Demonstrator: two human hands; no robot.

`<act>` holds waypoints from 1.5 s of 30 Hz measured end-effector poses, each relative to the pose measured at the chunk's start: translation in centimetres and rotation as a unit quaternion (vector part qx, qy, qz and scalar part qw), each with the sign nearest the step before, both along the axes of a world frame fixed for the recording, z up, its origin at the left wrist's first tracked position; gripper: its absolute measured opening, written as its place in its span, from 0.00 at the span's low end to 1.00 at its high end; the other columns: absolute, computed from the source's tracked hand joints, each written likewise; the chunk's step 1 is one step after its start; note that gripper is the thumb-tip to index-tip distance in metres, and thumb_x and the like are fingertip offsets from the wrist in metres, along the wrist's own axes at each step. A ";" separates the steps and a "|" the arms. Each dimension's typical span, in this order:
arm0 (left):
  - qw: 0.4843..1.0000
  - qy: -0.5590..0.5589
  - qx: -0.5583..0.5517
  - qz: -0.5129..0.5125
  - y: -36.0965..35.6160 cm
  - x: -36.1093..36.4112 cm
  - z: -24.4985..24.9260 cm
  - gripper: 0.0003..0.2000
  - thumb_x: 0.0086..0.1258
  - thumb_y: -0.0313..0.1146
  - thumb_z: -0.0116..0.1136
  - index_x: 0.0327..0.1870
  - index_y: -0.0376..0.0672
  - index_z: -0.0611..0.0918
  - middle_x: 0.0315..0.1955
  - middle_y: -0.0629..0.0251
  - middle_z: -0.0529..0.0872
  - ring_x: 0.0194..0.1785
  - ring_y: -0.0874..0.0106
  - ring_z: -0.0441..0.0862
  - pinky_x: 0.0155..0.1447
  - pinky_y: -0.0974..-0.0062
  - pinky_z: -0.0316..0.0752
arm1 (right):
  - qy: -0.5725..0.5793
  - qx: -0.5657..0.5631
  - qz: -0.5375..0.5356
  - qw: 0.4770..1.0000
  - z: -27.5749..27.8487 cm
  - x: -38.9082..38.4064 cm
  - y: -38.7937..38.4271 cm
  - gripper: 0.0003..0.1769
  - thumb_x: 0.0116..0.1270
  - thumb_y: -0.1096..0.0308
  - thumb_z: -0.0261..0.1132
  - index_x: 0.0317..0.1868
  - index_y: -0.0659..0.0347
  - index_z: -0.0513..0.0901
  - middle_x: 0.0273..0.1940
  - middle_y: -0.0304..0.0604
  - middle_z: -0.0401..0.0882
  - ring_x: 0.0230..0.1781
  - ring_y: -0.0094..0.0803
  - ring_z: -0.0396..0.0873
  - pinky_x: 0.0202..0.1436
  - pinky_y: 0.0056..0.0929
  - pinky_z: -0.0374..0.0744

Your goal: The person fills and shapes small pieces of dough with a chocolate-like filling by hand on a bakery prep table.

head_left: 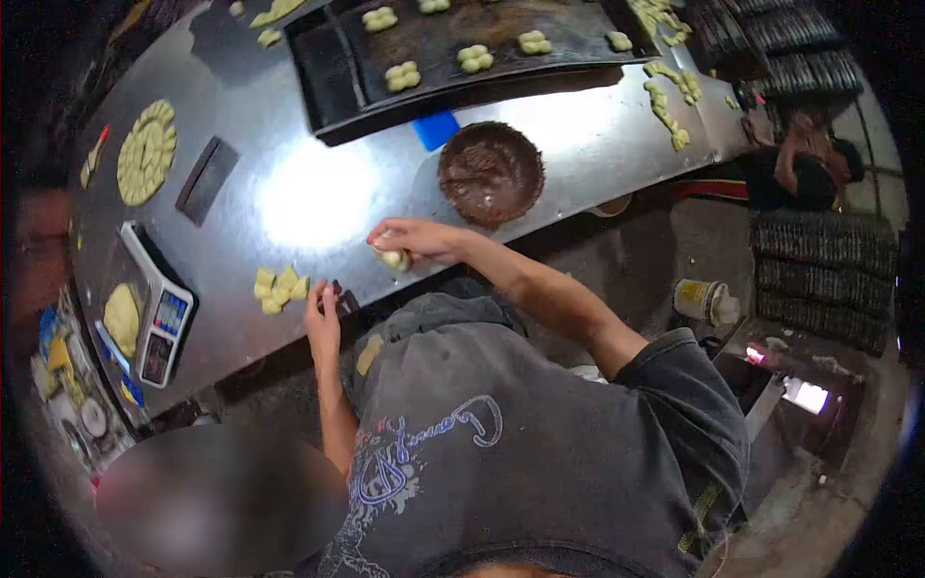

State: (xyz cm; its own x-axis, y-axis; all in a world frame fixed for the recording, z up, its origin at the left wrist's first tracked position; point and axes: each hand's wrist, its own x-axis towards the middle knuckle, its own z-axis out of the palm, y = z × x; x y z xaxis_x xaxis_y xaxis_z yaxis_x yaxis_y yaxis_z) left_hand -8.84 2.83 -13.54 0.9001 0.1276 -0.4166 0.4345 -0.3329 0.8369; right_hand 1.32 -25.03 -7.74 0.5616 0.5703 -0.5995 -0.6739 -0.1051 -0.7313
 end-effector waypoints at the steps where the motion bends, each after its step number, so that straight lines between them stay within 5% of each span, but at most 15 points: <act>1: 1.000 -0.002 -0.001 0.006 -1.9 0.3 0.7 0.22 0.83 0.45 0.51 0.66 0.35 0.77 0.53 0.54 0.87 0.55 0.67 0.85 0.61 0.69 0.76 | 0.011 0.038 -0.025 0.999 0.6 -0.2 -2.4 0.23 0.76 0.51 0.65 0.63 0.54 0.78 0.47 0.40 0.77 0.39 0.28 0.77 0.37 0.28 0.79; 7: 0.998 0.039 -0.003 -0.051 -12.4 0.4 3.6 0.24 0.83 0.47 0.50 0.68 0.38 0.77 0.55 0.57 0.86 0.56 0.67 0.84 0.63 0.68 0.74 | -0.136 0.065 -0.122 0.981 2.9 6.6 -22.3 0.19 0.78 0.51 0.60 0.60 0.52 0.81 0.53 0.37 0.81 0.51 0.29 0.79 0.49 0.36 0.83; 12: 0.993 0.104 0.026 -0.043 -17.9 -2.0 4.7 0.25 0.83 0.48 0.50 0.69 0.38 0.76 0.60 0.55 0.84 0.61 0.66 0.81 0.66 0.68 0.72 | -0.353 -0.227 -0.198 0.886 6.2 20.0 -40.5 0.16 0.79 0.52 0.60 0.54 0.53 0.82 0.46 0.32 0.82 0.44 0.20 0.80 0.43 0.24 0.83; 13: 0.992 0.117 0.023 -0.033 -18.8 -2.5 5.3 0.25 0.83 0.48 0.50 0.69 0.38 0.76 0.61 0.54 0.83 0.63 0.66 0.81 0.66 0.67 0.72 | -0.365 -0.219 -0.233 0.874 6.8 22.1 -42.8 0.21 0.76 0.46 0.63 0.56 0.52 0.82 0.49 0.33 0.84 0.46 0.27 0.84 0.43 0.28 0.84; 14: 0.991 0.128 0.021 -0.022 -19.6 -3.1 5.8 0.25 0.83 0.48 0.50 0.69 0.38 0.76 0.62 0.54 0.83 0.64 0.65 0.80 0.67 0.67 0.71 | -0.346 -0.254 -0.261 0.864 8.9 24.1 -43.9 0.18 0.72 0.55 0.68 0.52 0.59 0.82 0.34 0.35 0.80 0.29 0.24 0.78 0.34 0.24 0.76; 19: 0.986 0.156 0.048 0.020 -21.8 -6.4 5.3 0.25 0.84 0.48 0.49 0.69 0.38 0.76 0.62 0.54 0.82 0.65 0.65 0.80 0.67 0.67 0.71 | -0.397 -0.441 -0.236 0.769 6.3 32.0 -47.7 0.19 0.75 0.55 0.66 0.53 0.62 0.80 0.35 0.43 0.80 0.35 0.29 0.80 0.39 0.31 0.79; 20: 0.985 0.166 0.050 0.021 -22.2 -6.8 5.5 0.25 0.84 0.48 0.48 0.70 0.38 0.75 0.62 0.54 0.82 0.64 0.65 0.80 0.67 0.67 0.72 | -0.529 -0.584 -0.161 0.595 0.0 35.2 -51.3 0.20 0.71 0.57 0.70 0.54 0.63 0.79 0.45 0.50 0.78 0.46 0.42 0.80 0.50 0.41 0.79; 21: 0.983 0.176 0.051 0.021 -22.5 -7.1 5.5 0.25 0.84 0.47 0.48 0.70 0.38 0.75 0.62 0.54 0.82 0.64 0.65 0.80 0.67 0.67 0.72 | -0.554 -0.601 -0.053 0.575 -7.1 38.5 -55.3 0.31 0.72 0.35 0.62 0.62 0.48 0.80 0.62 0.42 0.81 0.60 0.44 0.80 0.58 0.47 0.80; 24: 0.986 0.154 0.037 0.042 -22.1 -8.9 3.6 0.26 0.84 0.49 0.48 0.72 0.38 0.73 0.63 0.54 0.82 0.62 0.64 0.81 0.67 0.65 0.73 | -0.512 -0.666 -0.055 0.540 -8.4 34.1 -50.7 0.41 0.70 0.26 0.51 0.74 0.42 0.71 0.73 0.52 0.70 0.76 0.62 0.60 0.70 0.78 0.53; 30: 0.983 0.164 0.041 0.075 -23.5 -10.1 5.8 0.28 0.83 0.50 0.51 0.71 0.37 0.73 0.62 0.55 0.82 0.64 0.65 0.79 0.66 0.66 0.73 | -0.499 -0.595 -0.152 0.611 -8.5 37.5 -54.0 0.35 0.74 0.34 0.51 0.72 0.44 0.74 0.72 0.51 0.72 0.69 0.59 0.71 0.68 0.68 0.66; 34: 0.980 0.168 0.039 0.098 -22.9 -11.0 6.3 0.26 0.82 0.50 0.52 0.69 0.37 0.76 0.62 0.55 0.83 0.64 0.65 0.79 0.66 0.69 0.73 | -0.676 -0.640 -0.005 0.365 -9.8 38.1 -56.3 0.25 0.76 0.52 0.57 0.68 0.53 0.77 0.65 0.56 0.78 0.60 0.58 0.79 0.63 0.52 0.77; 35: 0.980 0.160 0.034 0.111 -22.5 -11.7 5.8 0.26 0.82 0.49 0.53 0.69 0.37 0.76 0.61 0.56 0.83 0.64 0.66 0.79 0.66 0.69 0.73 | -0.600 -0.543 -0.233 0.539 -7.4 36.1 -52.8 0.26 0.76 0.50 0.58 0.60 0.62 0.83 0.58 0.59 0.83 0.56 0.58 0.81 0.59 0.51 0.78; 36: 0.981 0.151 0.028 0.123 -22.2 -12.6 4.9 0.25 0.82 0.49 0.53 0.68 0.38 0.76 0.61 0.56 0.83 0.64 0.66 0.79 0.66 0.69 0.72 | -0.555 -0.557 -0.257 0.563 -5.0 34.6 -50.9 0.26 0.76 0.49 0.58 0.53 0.67 0.86 0.50 0.61 0.86 0.53 0.58 0.82 0.57 0.50 0.78; 39: 0.978 0.154 0.038 0.134 -21.9 -13.5 5.0 0.25 0.81 0.49 0.54 0.68 0.39 0.76 0.61 0.57 0.83 0.63 0.66 0.79 0.67 0.70 0.72 | -0.642 -0.571 -0.278 0.429 -6.8 34.6 -52.6 0.24 0.75 0.51 0.58 0.50 0.65 0.88 0.47 0.59 0.86 0.49 0.57 0.83 0.54 0.55 0.77; 45: 0.986 0.089 0.038 0.137 -20.7 -16.1 2.0 0.22 0.80 0.47 0.56 0.65 0.40 0.78 0.57 0.54 0.86 0.59 0.62 0.84 0.64 0.67 0.76 | -0.483 -0.389 -0.568 0.541 -7.3 33.7 -48.4 0.15 0.69 0.66 0.62 0.46 0.71 0.86 0.44 0.56 0.86 0.43 0.46 0.85 0.50 0.43 0.81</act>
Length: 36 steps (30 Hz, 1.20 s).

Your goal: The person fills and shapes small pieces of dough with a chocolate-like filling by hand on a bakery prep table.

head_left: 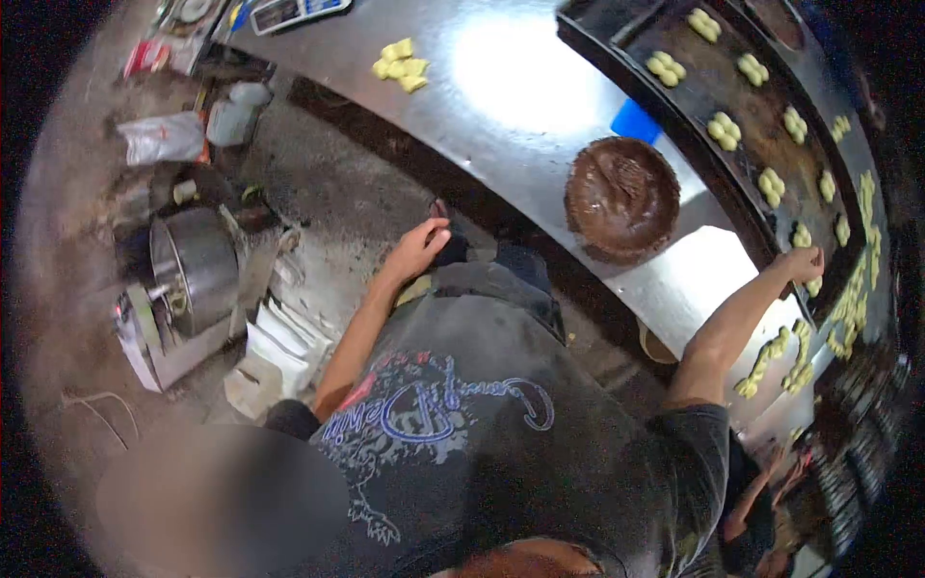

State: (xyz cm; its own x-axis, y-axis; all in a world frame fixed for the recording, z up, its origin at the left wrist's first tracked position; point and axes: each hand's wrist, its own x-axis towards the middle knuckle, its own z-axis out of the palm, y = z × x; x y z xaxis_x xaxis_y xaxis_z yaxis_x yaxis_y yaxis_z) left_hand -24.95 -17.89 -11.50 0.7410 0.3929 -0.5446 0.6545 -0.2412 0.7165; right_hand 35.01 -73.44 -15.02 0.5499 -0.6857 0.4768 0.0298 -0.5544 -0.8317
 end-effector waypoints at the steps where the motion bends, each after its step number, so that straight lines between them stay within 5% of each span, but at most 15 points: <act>1: 1.000 0.003 -0.012 0.005 0.4 0.1 -0.2 0.23 0.79 0.47 0.56 0.65 0.40 0.78 0.56 0.53 0.86 0.59 0.62 0.84 0.64 0.66 0.76 | -0.007 0.034 0.062 0.997 0.7 -0.6 2.8 0.13 0.69 0.69 0.62 0.46 0.71 0.86 0.43 0.54 0.86 0.42 0.44 0.84 0.48 0.40 0.82; 4: 1.000 0.003 -0.023 0.001 1.7 1.0 -0.4 0.24 0.80 0.48 0.55 0.66 0.39 0.77 0.54 0.52 0.86 0.55 0.61 0.86 0.61 0.64 0.77 | 0.022 0.218 0.262 0.940 4.9 -4.8 14.1 0.14 0.69 0.74 0.66 0.53 0.67 0.84 0.49 0.48 0.85 0.50 0.36 0.83 0.54 0.36 0.82; 8: 0.999 0.001 -0.024 -0.036 4.8 2.9 -1.5 0.24 0.80 0.48 0.54 0.67 0.38 0.77 0.52 0.52 0.86 0.51 0.61 0.86 0.58 0.63 0.78 | 0.061 -0.030 0.409 0.910 7.9 -12.7 30.1 0.08 0.74 0.72 0.61 0.45 0.63 0.87 0.51 0.42 0.85 0.44 0.30 0.82 0.53 0.25 0.77; 12: 0.996 -0.004 -0.037 -0.080 9.1 5.2 -1.4 0.24 0.80 0.46 0.55 0.66 0.38 0.77 0.51 0.53 0.87 0.49 0.61 0.85 0.56 0.63 0.78 | 0.345 0.065 0.630 0.693 6.9 -24.8 42.7 0.15 0.80 0.62 0.58 0.57 0.62 0.82 0.45 0.44 0.87 0.46 0.30 0.85 0.55 0.33 0.80; 14: 0.994 -0.043 -0.040 -0.091 12.2 6.0 -1.9 0.23 0.80 0.46 0.55 0.66 0.39 0.77 0.48 0.55 0.87 0.48 0.64 0.84 0.55 0.65 0.78 | 0.395 0.020 0.718 0.573 2.6 -29.4 47.4 0.16 0.80 0.61 0.58 0.57 0.62 0.83 0.44 0.44 0.87 0.45 0.29 0.85 0.53 0.32 0.81; 16: 0.992 -0.072 -0.034 -0.100 15.8 6.7 -2.3 0.22 0.80 0.44 0.56 0.65 0.37 0.78 0.48 0.56 0.87 0.49 0.66 0.84 0.56 0.67 0.78 | 0.406 0.000 0.756 0.513 2.4 -33.4 52.5 0.14 0.79 0.62 0.60 0.50 0.64 0.85 0.40 0.42 0.87 0.41 0.28 0.84 0.49 0.31 0.81; 20: 0.987 -0.151 0.020 -0.057 23.4 8.1 -2.6 0.19 0.80 0.40 0.56 0.63 0.37 0.80 0.52 0.54 0.88 0.53 0.66 0.86 0.58 0.68 0.78 | 0.338 -0.088 0.767 0.538 -1.9 -35.4 62.2 0.12 0.70 0.63 0.68 0.43 0.66 0.83 0.38 0.51 0.81 0.41 0.44 0.81 0.49 0.41 0.80; 26: 0.987 -0.160 0.030 -0.003 32.1 9.9 1.1 0.18 0.81 0.40 0.53 0.62 0.38 0.81 0.48 0.52 0.90 0.50 0.65 0.88 0.57 0.68 0.80 | 0.252 -0.218 0.603 0.724 -3.0 -35.6 71.6 0.22 0.58 0.65 0.74 0.46 0.66 0.73 0.45 0.61 0.71 0.47 0.58 0.74 0.48 0.50 0.77; 30: 0.982 -0.183 -0.047 0.015 34.8 11.8 1.7 0.18 0.83 0.40 0.52 0.62 0.37 0.80 0.50 0.55 0.89 0.52 0.70 0.86 0.59 0.71 0.79 | 0.285 -0.083 0.583 0.756 -2.6 -36.9 71.0 0.22 0.60 0.68 0.69 0.50 0.66 0.70 0.50 0.63 0.68 0.50 0.62 0.72 0.51 0.53 0.76; 31: 0.978 -0.190 -0.078 0.021 34.9 12.5 2.1 0.18 0.83 0.41 0.51 0.63 0.37 0.79 0.50 0.56 0.88 0.52 0.70 0.85 0.60 0.71 0.78 | 0.273 -0.097 0.556 0.779 -2.2 -37.5 69.8 0.19 0.61 0.67 0.70 0.46 0.65 0.71 0.44 0.57 0.71 0.46 0.56 0.75 0.50 0.47 0.78; 36: 0.962 -0.194 -0.190 0.030 32.7 16.6 3.5 0.21 0.84 0.46 0.48 0.65 0.41 0.79 0.54 0.60 0.87 0.59 0.70 0.81 0.65 0.70 0.72 | 0.530 0.021 0.588 0.610 2.4 -38.3 62.3 0.15 0.66 0.67 0.70 0.50 0.64 0.80 0.47 0.49 0.79 0.48 0.41 0.80 0.53 0.38 0.79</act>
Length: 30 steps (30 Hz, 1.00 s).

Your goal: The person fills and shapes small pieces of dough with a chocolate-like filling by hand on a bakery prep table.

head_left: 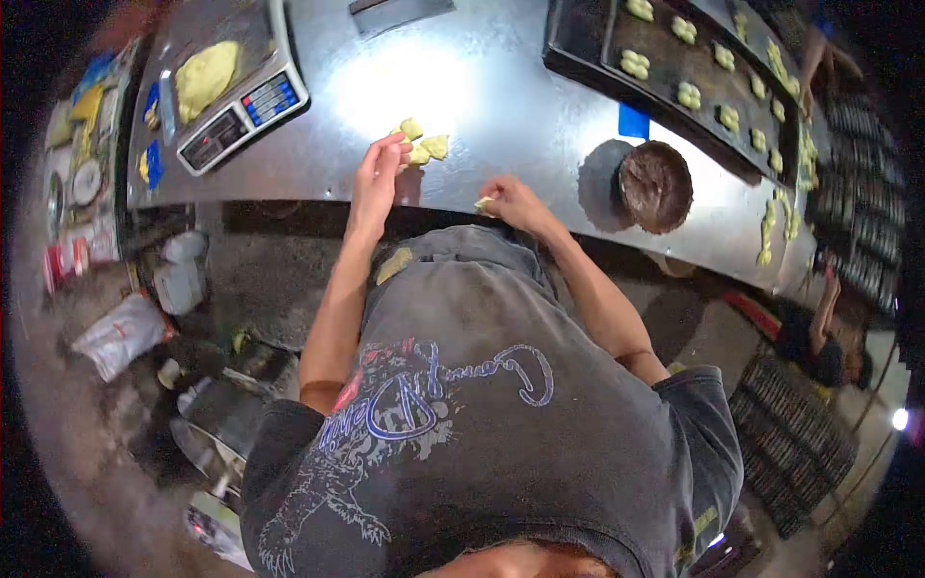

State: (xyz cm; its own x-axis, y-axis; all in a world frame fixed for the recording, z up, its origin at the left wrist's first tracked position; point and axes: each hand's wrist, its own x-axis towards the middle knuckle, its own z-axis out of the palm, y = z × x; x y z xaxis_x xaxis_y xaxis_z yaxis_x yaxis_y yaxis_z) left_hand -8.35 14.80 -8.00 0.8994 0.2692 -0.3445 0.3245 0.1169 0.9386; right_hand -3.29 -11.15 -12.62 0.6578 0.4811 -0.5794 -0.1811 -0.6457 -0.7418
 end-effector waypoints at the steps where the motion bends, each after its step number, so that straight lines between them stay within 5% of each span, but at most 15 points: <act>1: 0.999 0.025 -0.037 -0.026 -1.1 0.8 0.4 0.25 0.84 0.52 0.44 0.70 0.43 0.75 0.62 0.59 0.82 0.65 0.69 0.76 0.68 0.71 0.69 | 0.049 0.011 -0.009 0.999 1.7 -0.3 -0.9 0.14 0.67 0.67 0.69 0.51 0.63 0.82 0.46 0.46 0.81 0.47 0.36 0.81 0.52 0.35 0.80; 4: 0.995 0.036 -0.093 -0.010 -5.8 3.0 0.7 0.30 0.84 0.57 0.38 0.76 0.45 0.68 0.70 0.56 0.74 0.70 0.66 0.70 0.71 0.70 0.65 | 0.036 0.226 -0.169 0.959 6.4 -1.5 0.2 0.11 0.73 0.68 0.65 0.52 0.63 0.85 0.44 0.40 0.83 0.44 0.26 0.79 0.50 0.30 0.78; 6: 0.984 0.030 -0.175 -0.003 -8.9 4.2 2.3 0.32 0.85 0.59 0.33 0.79 0.47 0.62 0.76 0.54 0.66 0.76 0.63 0.62 0.76 0.64 0.60 | -0.157 0.272 -0.181 0.932 8.1 -1.4 1.7 0.11 0.74 0.69 0.65 0.53 0.61 0.86 0.45 0.40 0.85 0.45 0.27 0.79 0.50 0.30 0.78; 8: 0.959 -0.002 -0.282 0.029 -11.6 5.3 4.8 0.32 0.85 0.59 0.31 0.80 0.48 0.60 0.77 0.54 0.64 0.78 0.62 0.60 0.78 0.61 0.57 | -0.236 0.256 -0.183 0.919 10.4 -0.6 1.9 0.12 0.72 0.68 0.66 0.54 0.58 0.86 0.45 0.40 0.85 0.46 0.29 0.80 0.51 0.31 0.78; 12: 0.979 -0.147 -0.143 -0.003 -17.3 5.9 8.8 0.31 0.85 0.57 0.31 0.81 0.49 0.57 0.76 0.54 0.66 0.80 0.59 0.58 0.80 0.58 0.53 | -0.404 0.145 -0.156 0.890 11.1 1.4 -2.9 0.14 0.68 0.69 0.70 0.54 0.53 0.87 0.44 0.40 0.86 0.46 0.32 0.80 0.53 0.32 0.78; 14: 0.948 -0.309 0.023 -0.073 -19.5 5.8 8.4 0.30 0.85 0.55 0.35 0.78 0.43 0.60 0.71 0.54 0.73 0.74 0.57 0.68 0.77 0.56 0.59 | -0.209 0.277 -0.228 0.910 12.1 1.0 -5.9 0.15 0.68 0.67 0.72 0.53 0.60 0.85 0.43 0.39 0.85 0.46 0.26 0.80 0.52 0.27 0.76; 16: 0.876 -0.442 0.149 -0.120 -22.1 5.8 7.2 0.30 0.84 0.54 0.39 0.74 0.38 0.67 0.62 0.54 0.82 0.69 0.59 0.75 0.77 0.55 0.59 | 0.002 0.408 -0.290 0.866 13.3 -0.1 -8.6 0.16 0.69 0.65 0.72 0.54 0.62 0.84 0.44 0.38 0.85 0.46 0.24 0.80 0.53 0.25 0.76; 17: 0.833 -0.486 0.227 -0.132 -22.9 5.8 7.1 0.28 0.84 0.55 0.39 0.63 0.36 0.78 0.52 0.59 0.89 0.62 0.58 0.81 0.72 0.55 0.67 | 0.021 0.417 -0.283 0.863 13.6 -0.5 -10.4 0.19 0.70 0.65 0.71 0.57 0.64 0.82 0.47 0.37 0.83 0.45 0.22 0.80 0.53 0.24 0.77; 18: 0.844 -0.478 0.200 -0.135 -24.4 5.3 7.0 0.32 0.81 0.61 0.43 0.55 0.37 0.83 0.51 0.61 0.89 0.58 0.57 0.83 0.67 0.56 0.74 | 0.087 0.430 -0.304 0.846 14.3 -0.8 -12.2 0.20 0.70 0.66 0.71 0.59 0.63 0.80 0.47 0.37 0.83 0.45 0.23 0.81 0.53 0.25 0.78; 20: 0.863 -0.444 0.144 -0.191 -27.0 5.3 6.2 0.36 0.73 0.67 0.51 0.57 0.37 0.82 0.52 0.60 0.89 0.58 0.57 0.83 0.65 0.58 0.76 | 0.221 0.447 -0.345 0.795 15.5 -1.5 -15.6 0.24 0.69 0.67 0.71 0.63 0.62 0.77 0.48 0.36 0.82 0.45 0.24 0.82 0.53 0.26 0.79; 22: 0.831 -0.440 0.199 -0.276 -29.3 4.9 5.2 0.39 0.64 0.67 0.59 0.63 0.38 0.79 0.61 0.59 0.84 0.65 0.56 0.78 0.72 0.54 0.69 | 0.275 0.461 -0.358 0.764 12.7 -1.8 -18.6 0.27 0.69 0.67 0.70 0.65 0.60 0.72 0.47 0.35 0.81 0.45 0.24 0.82 0.49 0.26 0.80; 24: 0.830 -0.466 0.190 -0.242 -33.0 4.3 2.1 0.46 0.62 0.68 0.62 0.72 0.39 0.70 0.69 0.56 0.77 0.73 0.52 0.69 0.76 0.53 0.60 | 0.289 0.466 -0.348 0.760 11.5 -1.6 -22.0 0.26 0.69 0.66 0.69 0.64 0.60 0.73 0.47 0.36 0.81 0.45 0.25 0.82 0.49 0.26 0.80; 26: 0.831 -0.389 0.284 -0.278 -34.5 3.3 0.7 0.56 0.64 0.70 0.61 0.82 0.41 0.49 0.79 0.46 0.56 0.80 0.48 0.56 0.79 0.53 0.53 | 0.198 0.397 -0.334 0.832 10.3 -0.4 -25.2 0.18 0.71 0.68 0.65 0.59 0.61 0.77 0.46 0.38 0.81 0.45 0.29 0.82 0.49 0.28 0.80; 28: 0.915 -0.245 0.195 -0.253 -36.2 2.5 -2.7 0.56 0.69 0.67 0.59 0.83 0.43 0.39 0.80 0.45 0.52 0.79 0.50 0.59 0.79 0.54 0.53 | 0.100 0.300 -0.311 0.896 8.6 1.8 -28.5 0.17 0.73 0.67 0.64 0.59 0.60 0.77 0.46 0.43 0.84 0.47 0.31 0.82 0.51 0.30 0.79; 30: 0.969 0.083 -0.133 -0.189 -37.1 2.6 -4.9 0.50 0.77 0.71 0.35 0.81 0.47 0.26 0.80 0.47 0.53 0.77 0.53 0.63 0.79 0.61 0.55 | -0.045 0.142 -0.262 0.953 5.6 3.5 -30.4 0.18 0.75 0.65 0.61 0.61 0.58 0.75 0.48 0.48 0.85 0.48 0.37 0.83 0.55 0.39 0.77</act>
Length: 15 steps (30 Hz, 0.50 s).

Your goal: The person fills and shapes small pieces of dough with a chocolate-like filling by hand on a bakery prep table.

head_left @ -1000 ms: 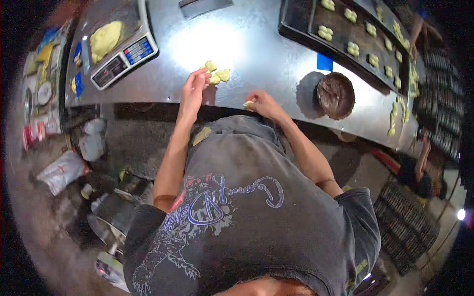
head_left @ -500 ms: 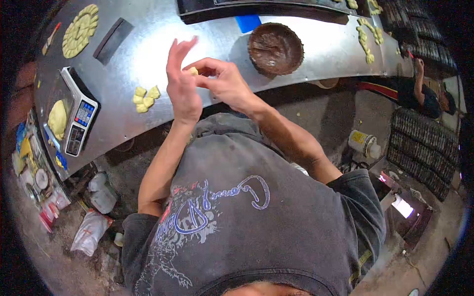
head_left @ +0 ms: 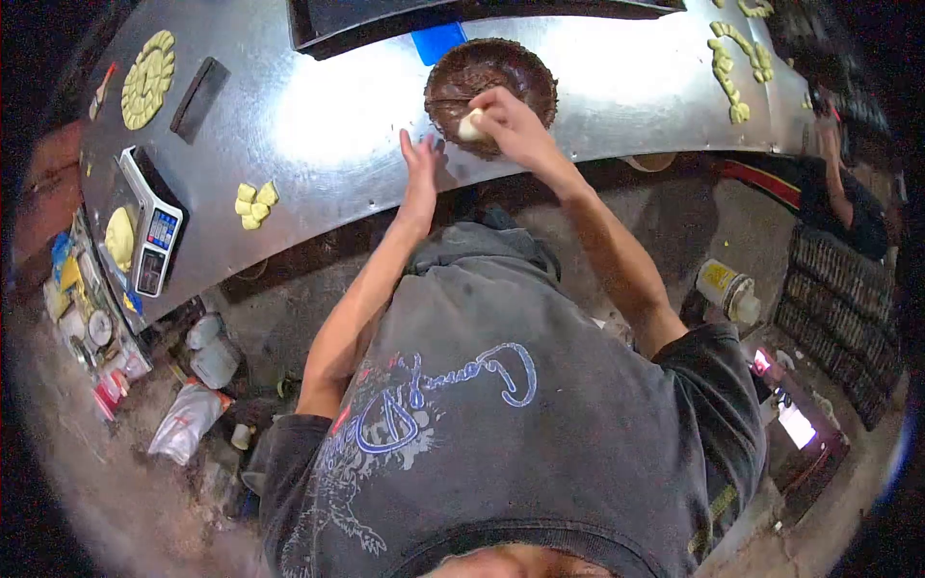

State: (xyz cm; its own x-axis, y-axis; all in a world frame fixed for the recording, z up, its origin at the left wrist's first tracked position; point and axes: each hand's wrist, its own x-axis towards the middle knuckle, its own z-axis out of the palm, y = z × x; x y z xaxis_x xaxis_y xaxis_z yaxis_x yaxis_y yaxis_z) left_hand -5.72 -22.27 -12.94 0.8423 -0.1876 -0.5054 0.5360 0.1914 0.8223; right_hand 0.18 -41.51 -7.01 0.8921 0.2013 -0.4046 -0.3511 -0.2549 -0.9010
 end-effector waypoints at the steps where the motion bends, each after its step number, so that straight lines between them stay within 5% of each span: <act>1: 0.996 0.056 -0.065 0.020 0.0 0.3 -0.2 0.50 0.75 0.74 0.29 0.81 0.47 0.26 0.79 0.47 0.55 0.78 0.54 0.62 0.79 0.61 0.56 | -0.054 -0.100 0.019 0.993 -1.1 0.3 -0.4 0.18 0.76 0.64 0.60 0.63 0.58 0.74 0.48 0.51 0.86 0.49 0.40 0.84 0.57 0.43 0.75; 4: 0.980 0.108 -0.151 0.076 -1.1 0.9 -0.8 0.51 0.73 0.76 0.22 0.81 0.45 0.27 0.78 0.46 0.58 0.78 0.56 0.63 0.79 0.61 0.56 | -0.132 -0.288 0.170 0.933 -4.2 0.7 0.2 0.21 0.74 0.66 0.54 0.65 0.56 0.72 0.49 0.64 0.86 0.54 0.56 0.84 0.66 0.58 0.66; 5: 0.977 0.109 -0.160 0.093 -1.4 0.8 -1.0 0.51 0.72 0.77 0.21 0.81 0.44 0.27 0.78 0.47 0.59 0.78 0.57 0.63 0.79 0.61 0.57 | -0.158 -0.282 0.158 0.933 -5.9 0.0 0.9 0.21 0.75 0.65 0.49 0.66 0.56 0.70 0.46 0.62 0.87 0.53 0.60 0.84 0.68 0.66 0.57; 8: 0.976 0.112 -0.143 0.118 -2.2 0.5 -0.3 0.52 0.72 0.77 0.21 0.82 0.39 0.31 0.78 0.48 0.60 0.78 0.58 0.63 0.78 0.61 0.59 | -0.077 -0.305 0.177 0.932 -4.2 1.1 2.1 0.22 0.76 0.63 0.50 0.67 0.59 0.69 0.48 0.62 0.87 0.56 0.62 0.82 0.68 0.65 0.59; 9: 0.977 0.107 -0.146 0.116 -2.4 0.6 -0.1 0.52 0.72 0.76 0.21 0.82 0.39 0.32 0.78 0.48 0.60 0.78 0.58 0.64 0.77 0.61 0.60 | -0.050 -0.278 0.163 0.945 -3.5 1.7 1.7 0.23 0.76 0.59 0.54 0.66 0.62 0.70 0.49 0.61 0.86 0.55 0.56 0.83 0.62 0.56 0.69; 12: 0.976 0.102 -0.154 0.111 -2.8 0.9 0.2 0.51 0.73 0.76 0.20 0.82 0.38 0.37 0.77 0.52 0.62 0.77 0.61 0.65 0.75 0.64 0.62 | -0.011 -0.090 0.085 0.992 -3.5 2.8 -0.1 0.24 0.77 0.52 0.60 0.64 0.60 0.75 0.49 0.49 0.85 0.50 0.41 0.82 0.57 0.44 0.75; 13: 0.976 0.104 -0.155 0.113 -3.2 1.2 -0.1 0.50 0.74 0.76 0.20 0.83 0.39 0.41 0.76 0.55 0.65 0.76 0.63 0.66 0.74 0.64 0.62 | 0.008 -0.076 0.078 0.994 -3.0 3.2 -0.8 0.23 0.77 0.52 0.62 0.61 0.60 0.79 0.49 0.42 0.83 0.48 0.27 0.79 0.51 0.31 0.78; 15: 0.976 0.108 -0.159 0.100 -3.3 2.1 -0.8 0.49 0.75 0.75 0.21 0.83 0.40 0.47 0.73 0.59 0.69 0.75 0.65 0.67 0.74 0.65 0.62 | 0.091 -0.011 0.037 0.995 -1.3 3.8 -2.1 0.21 0.79 0.53 0.60 0.61 0.58 0.80 0.50 0.40 0.83 0.49 0.25 0.78 0.51 0.30 0.78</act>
State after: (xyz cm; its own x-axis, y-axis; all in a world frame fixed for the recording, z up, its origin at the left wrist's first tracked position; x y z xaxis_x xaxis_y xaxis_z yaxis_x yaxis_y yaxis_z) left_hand -3.61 -25.59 -13.75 0.7585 -0.2066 -0.6180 0.6161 0.5363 0.5769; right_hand 3.99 -43.65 -8.36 0.7864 0.2521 -0.5640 -0.4884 -0.3054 -0.8174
